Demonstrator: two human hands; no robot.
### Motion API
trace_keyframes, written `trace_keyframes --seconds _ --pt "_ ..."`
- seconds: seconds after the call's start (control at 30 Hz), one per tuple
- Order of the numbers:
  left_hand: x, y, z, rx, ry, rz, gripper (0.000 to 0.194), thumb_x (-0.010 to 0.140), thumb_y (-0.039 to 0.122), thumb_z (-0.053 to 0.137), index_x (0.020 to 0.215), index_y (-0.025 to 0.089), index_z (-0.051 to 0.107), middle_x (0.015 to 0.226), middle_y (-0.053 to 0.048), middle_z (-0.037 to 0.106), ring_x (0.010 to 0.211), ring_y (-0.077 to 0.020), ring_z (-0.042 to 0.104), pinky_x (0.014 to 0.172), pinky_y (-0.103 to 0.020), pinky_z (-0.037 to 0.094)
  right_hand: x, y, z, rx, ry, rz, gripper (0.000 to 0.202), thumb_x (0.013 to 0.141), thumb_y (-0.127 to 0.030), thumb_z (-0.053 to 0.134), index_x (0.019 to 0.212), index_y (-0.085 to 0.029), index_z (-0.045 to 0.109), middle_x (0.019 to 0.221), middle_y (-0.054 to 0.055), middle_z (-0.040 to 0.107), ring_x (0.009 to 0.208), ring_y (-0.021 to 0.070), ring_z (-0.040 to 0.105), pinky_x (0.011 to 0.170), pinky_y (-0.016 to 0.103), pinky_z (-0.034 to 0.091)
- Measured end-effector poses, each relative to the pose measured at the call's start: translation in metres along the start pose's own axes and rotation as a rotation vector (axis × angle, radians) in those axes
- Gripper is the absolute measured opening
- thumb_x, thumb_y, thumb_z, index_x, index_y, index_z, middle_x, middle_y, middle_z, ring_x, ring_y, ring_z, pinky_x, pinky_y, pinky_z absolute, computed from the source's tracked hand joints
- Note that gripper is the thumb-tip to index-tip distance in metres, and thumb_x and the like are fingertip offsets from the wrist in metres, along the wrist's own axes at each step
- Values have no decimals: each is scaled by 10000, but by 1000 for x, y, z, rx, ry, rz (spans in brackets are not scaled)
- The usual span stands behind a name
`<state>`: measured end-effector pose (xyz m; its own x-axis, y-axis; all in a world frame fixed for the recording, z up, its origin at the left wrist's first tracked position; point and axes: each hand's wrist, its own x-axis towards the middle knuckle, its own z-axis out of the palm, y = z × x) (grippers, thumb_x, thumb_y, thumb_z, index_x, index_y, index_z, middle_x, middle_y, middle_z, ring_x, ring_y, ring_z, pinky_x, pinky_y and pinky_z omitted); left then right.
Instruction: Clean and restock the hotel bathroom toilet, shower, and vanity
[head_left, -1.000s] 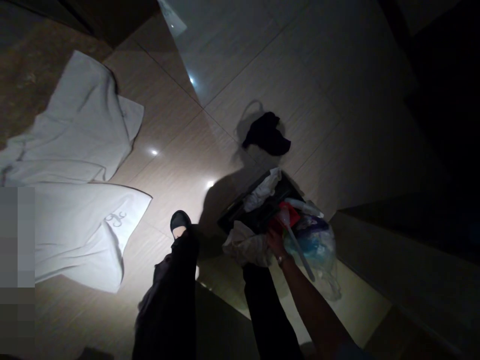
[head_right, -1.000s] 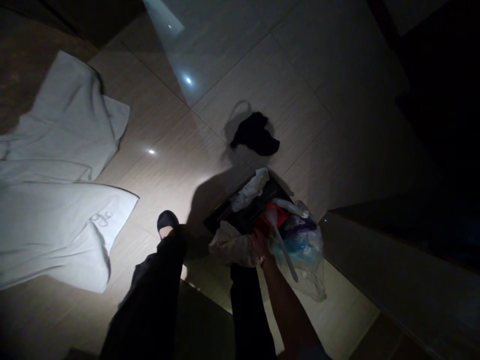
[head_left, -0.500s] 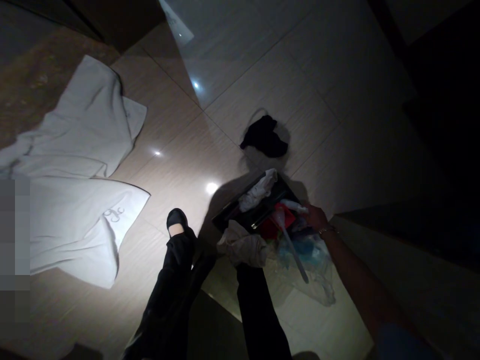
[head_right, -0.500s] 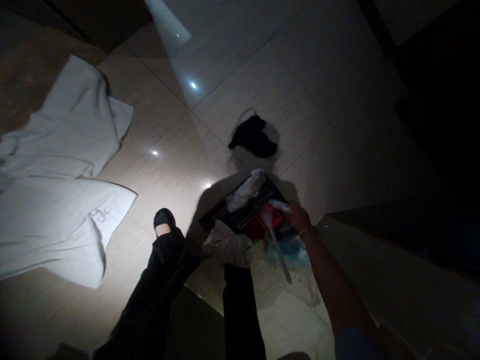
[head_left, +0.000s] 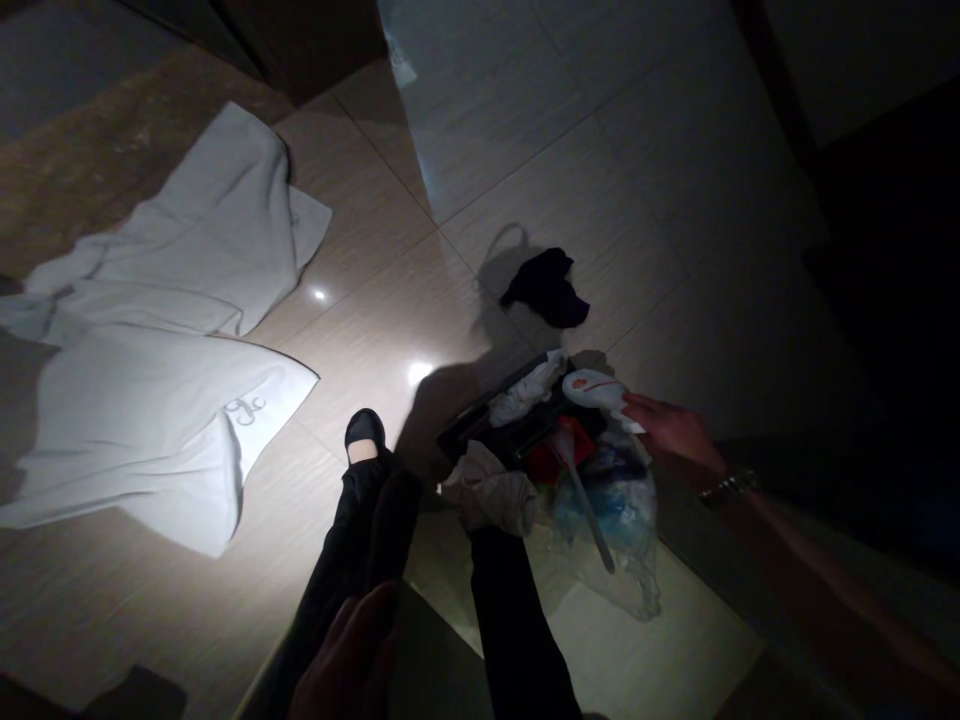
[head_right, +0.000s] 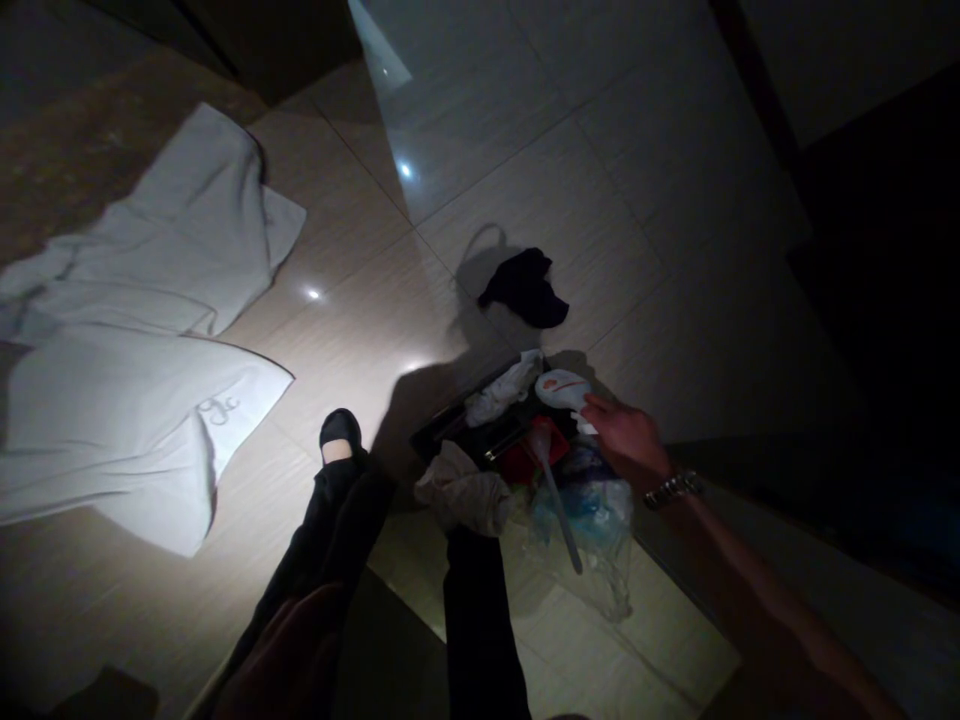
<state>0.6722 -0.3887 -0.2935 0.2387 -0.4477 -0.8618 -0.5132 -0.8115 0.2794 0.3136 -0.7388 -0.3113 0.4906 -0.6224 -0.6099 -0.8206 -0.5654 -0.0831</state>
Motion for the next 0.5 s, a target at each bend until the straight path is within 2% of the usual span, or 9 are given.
trace_keyframes --seconds 0.07,0.13,0.17,0.23,0.3,0.33,0.4,0.43,0.5 --pt "56 40 14 9 -50 166 515 857 358 497 1350 461 604 1333 43 645 1076 -240 695 883 -329 572 4 0 -1 -42 7 -16 448 761 -42 523 1121 -220 722 1404 72 618 1029 301 717 865 427 594" --pt "125 97 38 118 -155 395 650 877 266 537 1518 321 442 1403 -51 602 1118 -244 669 893 -311 536 -7 10 6 -38 61 -29 441 769 -83 533 1145 -226 712 1386 77 631 1031 304 720 829 420 613" --pt "161 128 54 182 -191 484 714 889 238 557 1570 263 342 1360 -84 626 1112 -245 666 874 -295 522 -16 16 12 -28 103 -36 431 784 -116 535 1162 -231 705 1372 80 640 1035 304 722 799 411 623" --pt "229 187 90 305 -219 670 713 947 178 500 1603 188 220 1283 -113 649 1089 -225 666 863 -270 485 -34 31 26 2 193 -34 387 835 -195 531 1185 -246 689 1335 78 665 1023 297 730 736 389 635" --pt "284 230 126 349 -220 725 627 993 157 424 1594 171 247 1191 -130 685 1059 -231 678 869 -289 482 -49 41 39 50 266 -17 349 886 -265 524 1203 -268 672 1317 60 678 1019 276 735 744 374 640" --pt "305 243 142 358 -215 714 577 1004 148 391 1575 166 310 1175 -150 695 1067 -246 679 886 -310 489 -53 44 44 76 283 -2 335 902 -290 529 1206 -276 666 1315 52 679 1024 265 734 775 370 640" --pt "333 252 165 377 -210 656 489 1004 135 358 1474 146 490 1187 -201 700 1116 -286 668 931 -365 499 -54 45 51 117 279 27 325 912 -302 539 1211 -280 663 1324 44 674 1065 255 722 858 371 629" --pt "340 249 172 391 -211 627 452 1002 135 353 1398 129 570 1212 -216 693 1148 -300 656 957 -387 496 -52 44 53 134 268 35 324 913 -293 539 1210 -272 665 1332 46 669 1094 255 711 896 376 619" --pt "344 234 174 420 -231 575 395 997 155 380 1282 121 652 1223 -215 695 1175 -313 646 980 -405 492 -41 39 53 157 233 50 327 912 -273 544 1213 -246 669 1353 59 655 1137 258 692 940 387 601"
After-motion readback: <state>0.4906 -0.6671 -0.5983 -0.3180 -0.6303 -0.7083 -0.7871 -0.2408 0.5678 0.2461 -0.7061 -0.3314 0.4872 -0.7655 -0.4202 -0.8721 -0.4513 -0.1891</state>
